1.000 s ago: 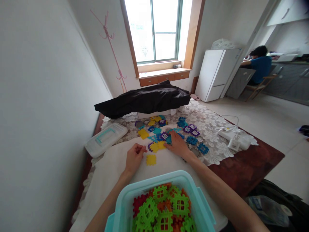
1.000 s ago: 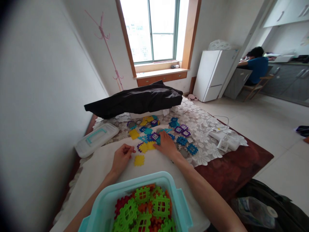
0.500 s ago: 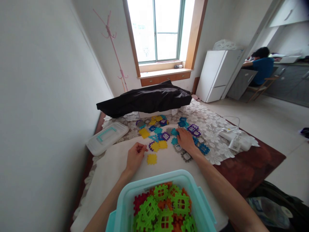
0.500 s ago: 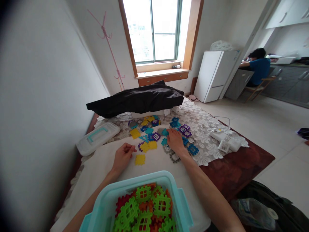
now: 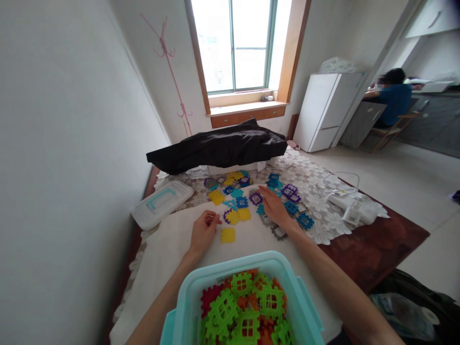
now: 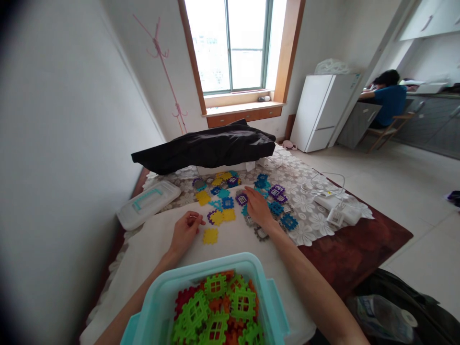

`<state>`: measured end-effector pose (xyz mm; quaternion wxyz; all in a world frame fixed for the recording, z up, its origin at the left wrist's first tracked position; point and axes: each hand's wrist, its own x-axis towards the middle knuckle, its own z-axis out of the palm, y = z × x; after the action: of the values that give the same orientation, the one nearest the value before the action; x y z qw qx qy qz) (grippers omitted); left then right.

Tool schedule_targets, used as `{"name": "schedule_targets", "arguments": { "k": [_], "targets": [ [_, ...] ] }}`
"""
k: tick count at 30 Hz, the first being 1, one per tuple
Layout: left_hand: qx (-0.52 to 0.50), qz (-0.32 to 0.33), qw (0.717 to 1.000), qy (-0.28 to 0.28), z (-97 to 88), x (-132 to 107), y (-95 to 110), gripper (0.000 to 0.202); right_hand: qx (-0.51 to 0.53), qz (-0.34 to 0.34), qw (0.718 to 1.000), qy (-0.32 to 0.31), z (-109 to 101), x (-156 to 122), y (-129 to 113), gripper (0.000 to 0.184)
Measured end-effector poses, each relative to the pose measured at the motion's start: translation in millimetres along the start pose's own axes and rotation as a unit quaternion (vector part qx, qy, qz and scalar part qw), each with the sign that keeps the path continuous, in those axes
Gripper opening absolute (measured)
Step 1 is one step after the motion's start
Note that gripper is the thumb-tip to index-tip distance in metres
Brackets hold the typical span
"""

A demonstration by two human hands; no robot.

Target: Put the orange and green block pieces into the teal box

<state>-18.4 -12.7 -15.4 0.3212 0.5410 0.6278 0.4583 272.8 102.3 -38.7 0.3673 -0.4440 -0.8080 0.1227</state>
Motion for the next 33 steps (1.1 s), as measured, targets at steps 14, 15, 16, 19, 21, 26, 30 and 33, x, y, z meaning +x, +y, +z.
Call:
{"name": "schedule_targets", "arguments": {
  "k": [14, 15, 16, 19, 21, 26, 30, 33],
  "targets": [
    [0.0, 0.01, 1.0, -0.001, -1.3, 0, -4, 0.037, -0.053, -0.1, 0.971, -0.213, 9, -8, -32, 0.048],
    [0.0, 0.011, 1.0, 0.0, -1.3, 0, -4, 0.036, -0.058, -0.095, 0.972, -0.206, 8, -7, -34, 0.042],
    [-0.001, 0.012, 1.0, 0.001, -1.3, 0, -4, 0.036, -0.065, -0.09, 0.975, -0.193, 7, -5, -36, 0.037],
    [-0.003, 0.011, 1.0, 0.002, -1.3, 0, -4, 0.033, -0.096, -0.081, 0.982, -0.143, 8, 1, -43, 0.031],
    [-0.009, 0.009, 1.0, 0.002, -1.5, 0, -4, 0.033, -0.103, -0.085, 0.984, -0.121, 12, 9, -51, 0.027],
    [-0.017, 0.0, 1.0, 0.016, -2.5, -1, -1, 0.034, -0.062, -0.137, 0.978, -0.144, 37, 53, -80, 0.023],
    [-0.026, -0.005, 0.999, 0.03, -3.6, -2, -1, 0.032, -0.056, -0.161, 0.965, -0.198, 70, 107, -100, 0.043],
    [-0.025, -0.009, 0.999, 0.037, -5.4, -1, -3, 0.03, -0.077, -0.166, 0.955, -0.235, 98, 142, -109, 0.059]
  ]
}}
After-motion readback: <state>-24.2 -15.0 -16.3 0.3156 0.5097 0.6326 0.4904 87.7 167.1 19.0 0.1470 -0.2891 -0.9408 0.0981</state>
